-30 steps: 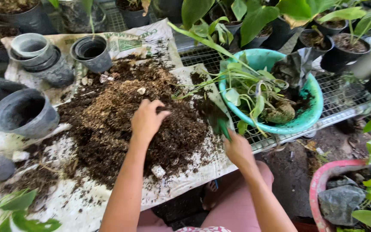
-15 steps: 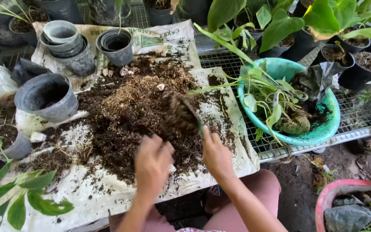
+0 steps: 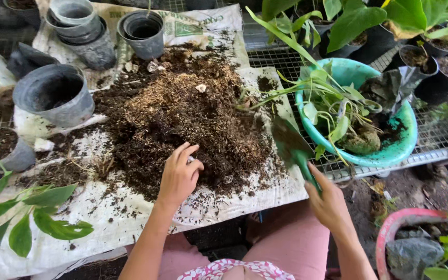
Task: The person pots a plant by hand and using a trowel, handling the plant, soil, and a plastic pot on a work surface among other plants.
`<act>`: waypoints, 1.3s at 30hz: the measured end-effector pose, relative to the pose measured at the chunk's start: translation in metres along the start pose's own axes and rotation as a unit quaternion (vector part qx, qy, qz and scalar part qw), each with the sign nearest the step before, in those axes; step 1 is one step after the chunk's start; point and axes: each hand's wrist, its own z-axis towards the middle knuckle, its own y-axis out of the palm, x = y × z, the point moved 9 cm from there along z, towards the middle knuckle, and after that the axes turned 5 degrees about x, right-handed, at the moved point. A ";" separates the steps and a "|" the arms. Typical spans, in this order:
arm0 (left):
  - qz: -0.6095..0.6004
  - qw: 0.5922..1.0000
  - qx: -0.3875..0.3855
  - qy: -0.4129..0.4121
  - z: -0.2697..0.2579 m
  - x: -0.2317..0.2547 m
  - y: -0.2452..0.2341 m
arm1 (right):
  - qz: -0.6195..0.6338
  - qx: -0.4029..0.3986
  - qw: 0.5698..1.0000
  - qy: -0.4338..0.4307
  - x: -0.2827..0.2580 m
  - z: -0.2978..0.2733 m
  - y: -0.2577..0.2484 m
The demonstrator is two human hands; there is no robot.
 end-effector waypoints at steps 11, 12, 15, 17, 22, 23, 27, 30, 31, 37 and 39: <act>-0.009 0.995 0.074 0.069 -0.083 0.053 0.001 | 0.176 -0.101 0.967 0.151 -0.025 -0.039 0.116; -0.046 0.992 0.052 0.109 -0.090 0.065 0.007 | 0.240 -0.127 0.953 0.132 -0.043 -0.035 0.132; 0.027 0.986 -0.022 0.165 -0.121 0.062 0.037 | 0.318 -0.124 0.936 0.087 -0.056 -0.019 0.134; 0.043 0.985 -0.001 0.167 -0.111 0.067 0.012 | 0.295 -0.121 0.943 0.096 -0.050 -0.005 0.122; 0.042 0.976 0.047 0.206 -0.087 0.082 -0.026 | 0.245 -0.088 0.963 0.071 -0.066 0.026 0.077; 0.062 0.979 0.065 0.184 -0.075 0.080 -0.034 | 0.223 -0.097 0.968 0.066 -0.076 0.031 0.070; 0.199 0.962 0.153 0.106 -0.034 0.053 -0.039 | 0.057 0.009 0.991 -0.124 -0.119 0.048 0.047; 0.163 0.978 0.125 0.032 -0.006 0.025 -0.040 | -0.029 0.055 0.970 -0.234 -0.141 0.060 0.068; 0.164 0.978 0.126 0.030 0.001 0.019 -0.038 | -0.029 0.055 0.970 -0.236 -0.152 0.058 0.066; 0.225 0.954 0.191 0.056 -0.020 0.044 -0.030 | -0.213 0.129 0.913 -0.323 -0.192 0.043 0.023; 0.151 0.971 0.167 0.077 -0.041 0.057 -0.039 | -0.255 0.104 0.910 -0.309 -0.179 0.043 0.005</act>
